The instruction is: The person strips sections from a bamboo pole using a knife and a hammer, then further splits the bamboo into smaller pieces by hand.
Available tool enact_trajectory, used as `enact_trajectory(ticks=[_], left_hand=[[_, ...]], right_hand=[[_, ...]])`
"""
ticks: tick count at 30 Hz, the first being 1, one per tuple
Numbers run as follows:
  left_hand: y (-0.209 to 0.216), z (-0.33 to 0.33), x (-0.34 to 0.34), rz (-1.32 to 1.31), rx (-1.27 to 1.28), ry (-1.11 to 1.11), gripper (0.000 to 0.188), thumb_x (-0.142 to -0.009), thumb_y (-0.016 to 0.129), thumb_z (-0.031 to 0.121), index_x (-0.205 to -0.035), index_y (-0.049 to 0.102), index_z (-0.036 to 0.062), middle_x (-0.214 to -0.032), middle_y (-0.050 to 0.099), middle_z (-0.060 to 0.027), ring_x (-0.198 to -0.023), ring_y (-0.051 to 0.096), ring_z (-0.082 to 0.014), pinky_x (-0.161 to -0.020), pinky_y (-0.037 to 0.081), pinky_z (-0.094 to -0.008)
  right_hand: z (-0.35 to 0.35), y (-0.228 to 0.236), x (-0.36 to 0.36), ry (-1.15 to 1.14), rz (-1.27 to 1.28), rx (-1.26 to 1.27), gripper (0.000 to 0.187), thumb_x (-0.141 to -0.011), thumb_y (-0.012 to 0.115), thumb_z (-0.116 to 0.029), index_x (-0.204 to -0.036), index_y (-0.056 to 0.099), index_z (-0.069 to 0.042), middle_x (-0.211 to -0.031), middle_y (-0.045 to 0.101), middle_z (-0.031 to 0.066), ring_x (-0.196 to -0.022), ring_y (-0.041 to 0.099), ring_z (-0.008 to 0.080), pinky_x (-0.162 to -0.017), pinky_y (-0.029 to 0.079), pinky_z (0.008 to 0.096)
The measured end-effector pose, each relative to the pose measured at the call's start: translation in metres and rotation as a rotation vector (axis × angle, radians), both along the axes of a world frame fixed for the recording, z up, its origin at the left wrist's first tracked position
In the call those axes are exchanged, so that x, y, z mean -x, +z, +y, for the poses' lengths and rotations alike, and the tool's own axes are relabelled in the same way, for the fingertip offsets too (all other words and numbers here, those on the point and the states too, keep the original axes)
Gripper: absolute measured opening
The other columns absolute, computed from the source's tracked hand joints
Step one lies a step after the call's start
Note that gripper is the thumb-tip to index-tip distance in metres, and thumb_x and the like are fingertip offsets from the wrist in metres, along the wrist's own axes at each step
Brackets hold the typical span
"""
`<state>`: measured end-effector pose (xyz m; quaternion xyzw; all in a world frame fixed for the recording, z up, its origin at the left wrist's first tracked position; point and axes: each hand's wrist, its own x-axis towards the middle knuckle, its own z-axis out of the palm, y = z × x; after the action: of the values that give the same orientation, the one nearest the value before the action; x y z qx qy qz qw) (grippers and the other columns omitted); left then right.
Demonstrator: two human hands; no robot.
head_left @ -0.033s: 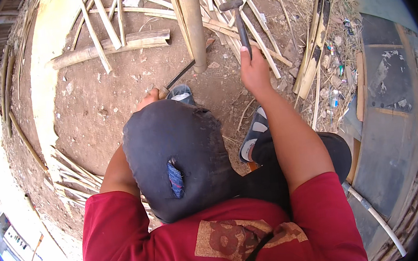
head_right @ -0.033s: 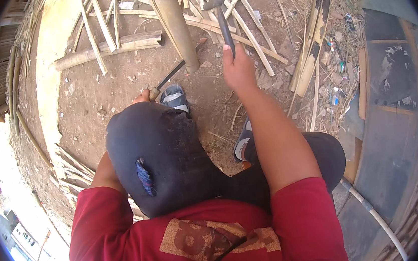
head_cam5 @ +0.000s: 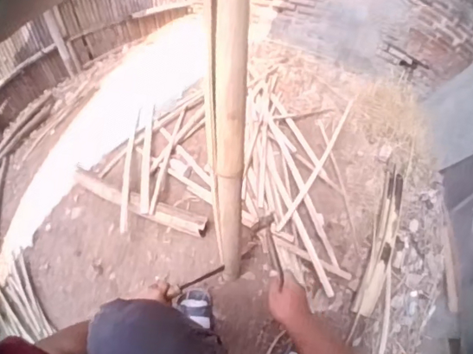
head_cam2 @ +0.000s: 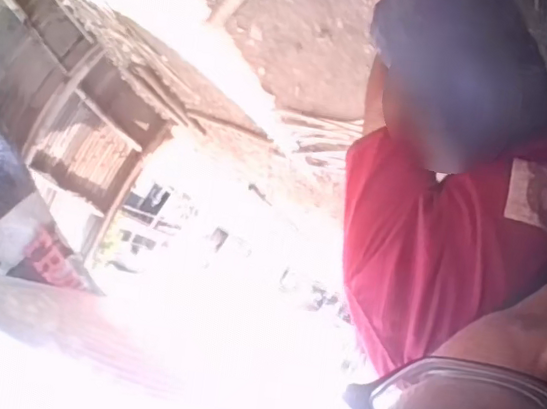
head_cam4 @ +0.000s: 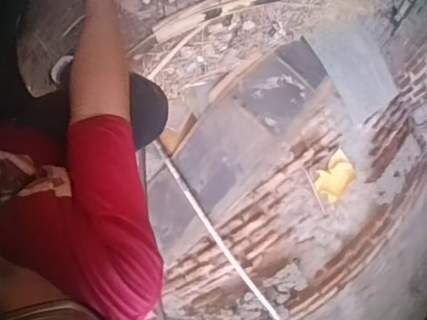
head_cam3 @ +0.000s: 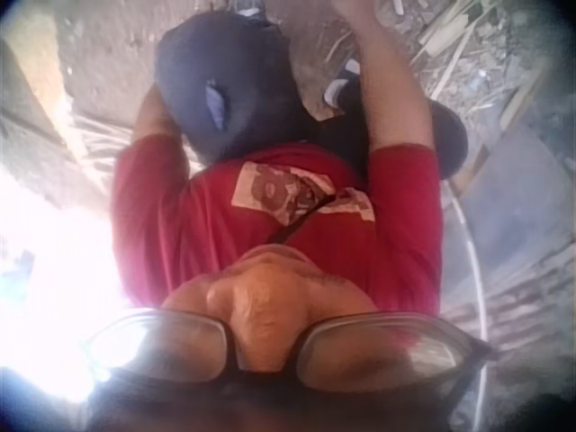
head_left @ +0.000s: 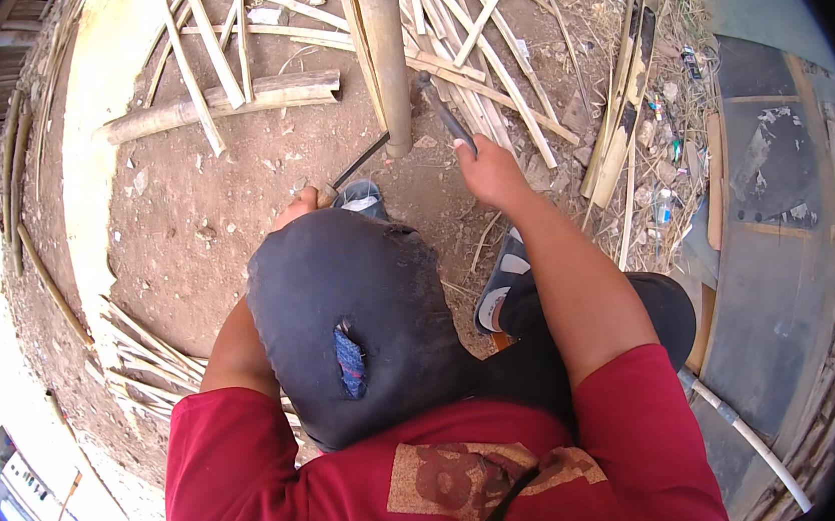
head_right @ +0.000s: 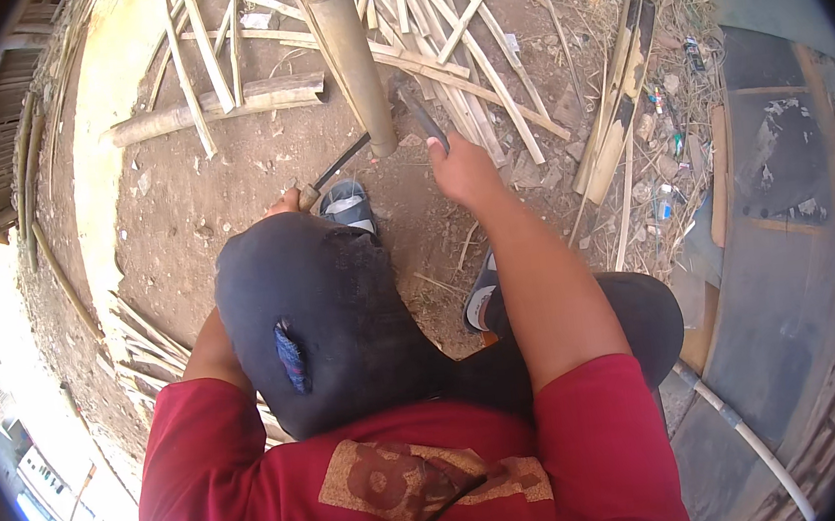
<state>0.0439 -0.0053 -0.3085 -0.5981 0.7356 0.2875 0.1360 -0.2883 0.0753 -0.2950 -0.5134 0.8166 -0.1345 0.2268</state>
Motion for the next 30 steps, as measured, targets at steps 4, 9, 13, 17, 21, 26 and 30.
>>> enact_trajectory(ticks=[4, 9, 13, 17, 21, 26, 30], left_hand=[[0.014, 0.005, -0.007, -0.043, 0.005, -0.014, 0.041, -0.089, 0.067, 0.034, -0.116, 0.056, 0.0058, -0.114, 0.069, -0.0271, -0.106, 0.070, -0.0433, -0.088, 0.055, -0.0511], [0.002, 0.008, -0.010, -0.031, 0.013, 0.012, 0.038, -0.090, 0.068, 0.033, -0.113, 0.057, 0.0054, -0.111, 0.070, -0.0257, -0.104, 0.070, -0.0432, -0.087, 0.055, -0.0506], [0.014, 0.005, -0.007, -0.022, -0.003, -0.007, 0.038, -0.091, 0.067, 0.034, -0.114, 0.057, 0.0058, -0.111, 0.070, -0.0258, -0.106, 0.069, -0.0438, -0.088, 0.055, -0.0499], [0.030, 0.005, 0.001, -0.050, -0.090, 0.058, 0.039, -0.091, 0.067, 0.033, -0.118, 0.056, 0.0066, -0.112, 0.070, -0.0265, -0.106, 0.069, -0.0438, -0.088, 0.056, -0.0499], [0.001, 0.002, -0.006, -0.058, -0.019, 0.005, 0.042, -0.091, 0.067, 0.035, -0.119, 0.055, 0.0063, -0.113, 0.069, -0.0270, -0.108, 0.069, -0.0434, -0.088, 0.056, -0.0502], [0.025, 0.006, 0.000, -0.072, -0.096, 0.052, 0.044, -0.091, 0.068, 0.038, -0.119, 0.055, 0.0060, -0.114, 0.069, -0.0271, -0.108, 0.069, -0.0436, -0.088, 0.056, -0.0516], [0.020, 0.002, 0.003, -0.049, -0.043, 0.006, 0.043, -0.091, 0.068, 0.037, -0.118, 0.055, 0.0058, -0.114, 0.069, -0.0273, -0.109, 0.069, -0.0436, -0.089, 0.055, -0.0508]], right_hand=[[-0.035, 0.076, -0.023, -0.223, -0.254, 0.016, 0.045, -0.106, 0.047, -0.045, -0.105, 0.062, -0.002, -0.088, 0.070, 0.0268, -0.089, 0.067, 0.0503, -0.079, 0.051, 0.0558], [-0.004, 0.035, -0.017, -0.093, -0.162, 0.041, 0.046, -0.107, 0.048, -0.044, -0.099, 0.060, -0.001, -0.080, 0.066, 0.0240, -0.079, 0.065, 0.0455, -0.073, 0.049, 0.0523], [-0.024, 0.051, -0.016, -0.177, -0.151, 0.061, 0.045, -0.108, 0.047, -0.043, -0.095, 0.060, -0.002, -0.075, 0.064, 0.0214, -0.072, 0.063, 0.0429, -0.069, 0.047, 0.0505], [-0.024, 0.073, -0.017, -0.321, -0.250, 0.211, 0.043, -0.105, 0.050, -0.042, -0.096, 0.059, 0.000, -0.080, 0.067, 0.0278, -0.080, 0.066, 0.0498, -0.073, 0.050, 0.0561], [-0.002, 0.036, -0.015, -0.123, -0.070, 0.064, 0.043, -0.106, 0.049, -0.042, -0.097, 0.059, -0.001, -0.079, 0.067, 0.0273, -0.080, 0.066, 0.0498, -0.073, 0.049, 0.0566], [-0.027, 0.078, -0.015, -0.316, -0.253, 0.224, 0.043, -0.106, 0.049, -0.042, -0.098, 0.060, -0.001, -0.082, 0.068, 0.0269, -0.084, 0.067, 0.0497, -0.075, 0.049, 0.0564], [0.012, 0.022, -0.021, -0.050, -0.020, 0.077, 0.043, -0.108, 0.049, -0.040, -0.095, 0.059, -0.001, -0.071, 0.063, 0.0197, -0.068, 0.063, 0.0395, -0.065, 0.047, 0.0477]])
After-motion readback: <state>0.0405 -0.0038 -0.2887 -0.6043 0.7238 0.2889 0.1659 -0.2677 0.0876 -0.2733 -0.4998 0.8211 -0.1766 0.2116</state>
